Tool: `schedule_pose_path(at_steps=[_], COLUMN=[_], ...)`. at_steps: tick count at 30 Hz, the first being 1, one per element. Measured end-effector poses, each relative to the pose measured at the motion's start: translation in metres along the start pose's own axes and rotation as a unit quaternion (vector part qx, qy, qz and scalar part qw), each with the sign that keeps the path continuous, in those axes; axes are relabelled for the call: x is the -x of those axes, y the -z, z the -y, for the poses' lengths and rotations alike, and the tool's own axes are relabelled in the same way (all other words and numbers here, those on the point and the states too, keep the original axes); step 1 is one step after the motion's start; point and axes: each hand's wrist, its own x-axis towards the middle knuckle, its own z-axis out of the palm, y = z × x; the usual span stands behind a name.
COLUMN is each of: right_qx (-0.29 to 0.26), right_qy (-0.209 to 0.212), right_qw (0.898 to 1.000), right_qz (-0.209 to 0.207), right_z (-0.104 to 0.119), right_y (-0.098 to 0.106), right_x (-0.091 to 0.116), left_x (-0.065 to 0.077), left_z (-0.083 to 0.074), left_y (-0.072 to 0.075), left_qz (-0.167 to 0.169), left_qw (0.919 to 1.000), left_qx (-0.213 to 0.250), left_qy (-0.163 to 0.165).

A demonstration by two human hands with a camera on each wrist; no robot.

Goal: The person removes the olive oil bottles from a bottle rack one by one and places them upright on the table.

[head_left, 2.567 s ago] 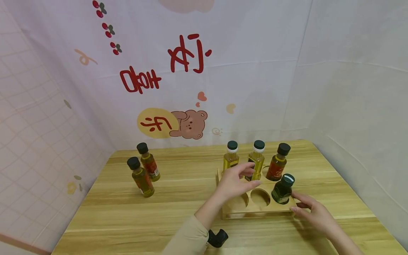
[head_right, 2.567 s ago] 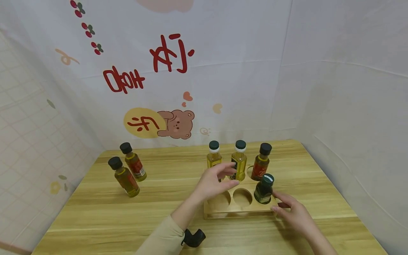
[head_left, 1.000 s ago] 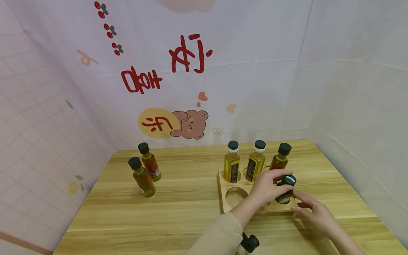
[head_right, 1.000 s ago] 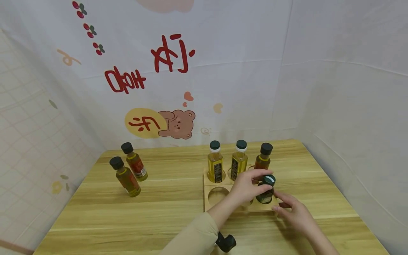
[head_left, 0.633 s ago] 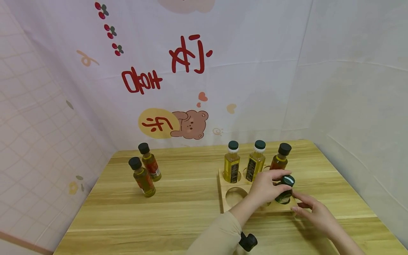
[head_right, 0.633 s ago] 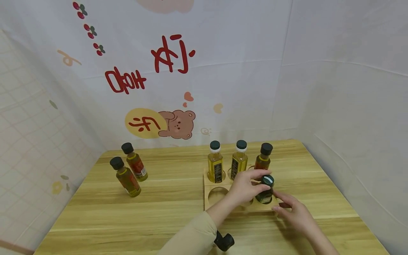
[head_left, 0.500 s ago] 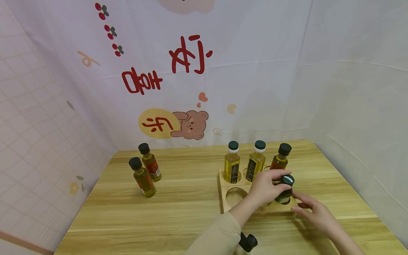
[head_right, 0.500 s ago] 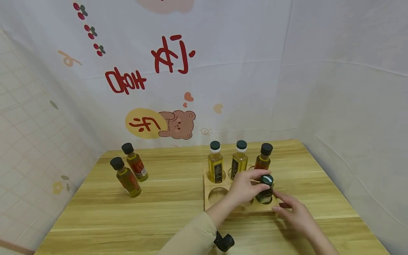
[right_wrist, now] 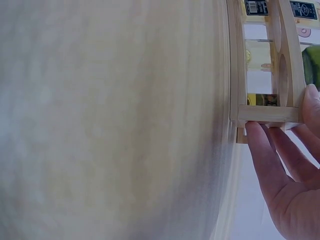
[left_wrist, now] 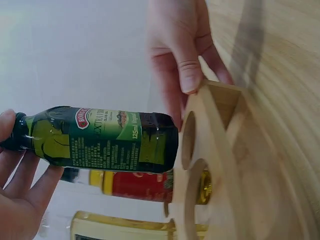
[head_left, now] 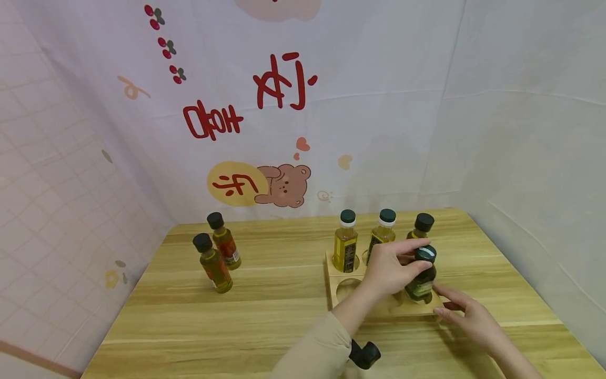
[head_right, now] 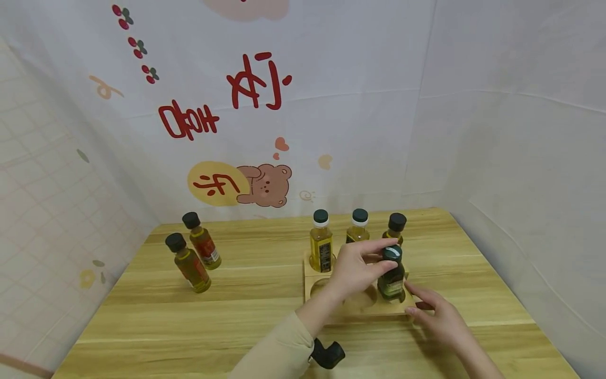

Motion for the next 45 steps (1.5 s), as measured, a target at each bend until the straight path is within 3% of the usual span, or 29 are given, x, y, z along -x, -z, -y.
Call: schedule_pose_path(at_steps=[6, 20, 27, 34, 45], right_qx=[-0.014, -0.005, 0.001, -0.003, -0.004], right_qy=[-0.016, -0.020, -0.025, -0.027, -0.023], right_qw=[1.000, 1.000, 1.000, 0.999, 1.000], right_qz=[0.014, 0.013, 0.014, 0.017, 0.016], right_z=[0.000, 0.003, 0.002, 0.002, 0.002], right_y=[0.001, 0.002, 0.002, 0.002, 0.002], right_x=[0.001, 0.000, 0.001, 0.001, 0.001], left_x=[0.005, 0.025, 0.032, 0.040, 0.052], left_z=[-0.006, -0.002, 0.001, 0.001, -0.001], left_y=[0.016, 0.054, 0.072, 0.093, 0.129], left_qz=[0.003, -0.011, -0.027, -0.046, -0.078], left_qw=[0.9998, 0.9996, 0.9994, 0.9989, 0.9969], left_qx=[0.018, 0.026, 0.006, -0.001, -0.007], left_qy=[0.003, -0.005, -0.019, -0.003, -0.008])
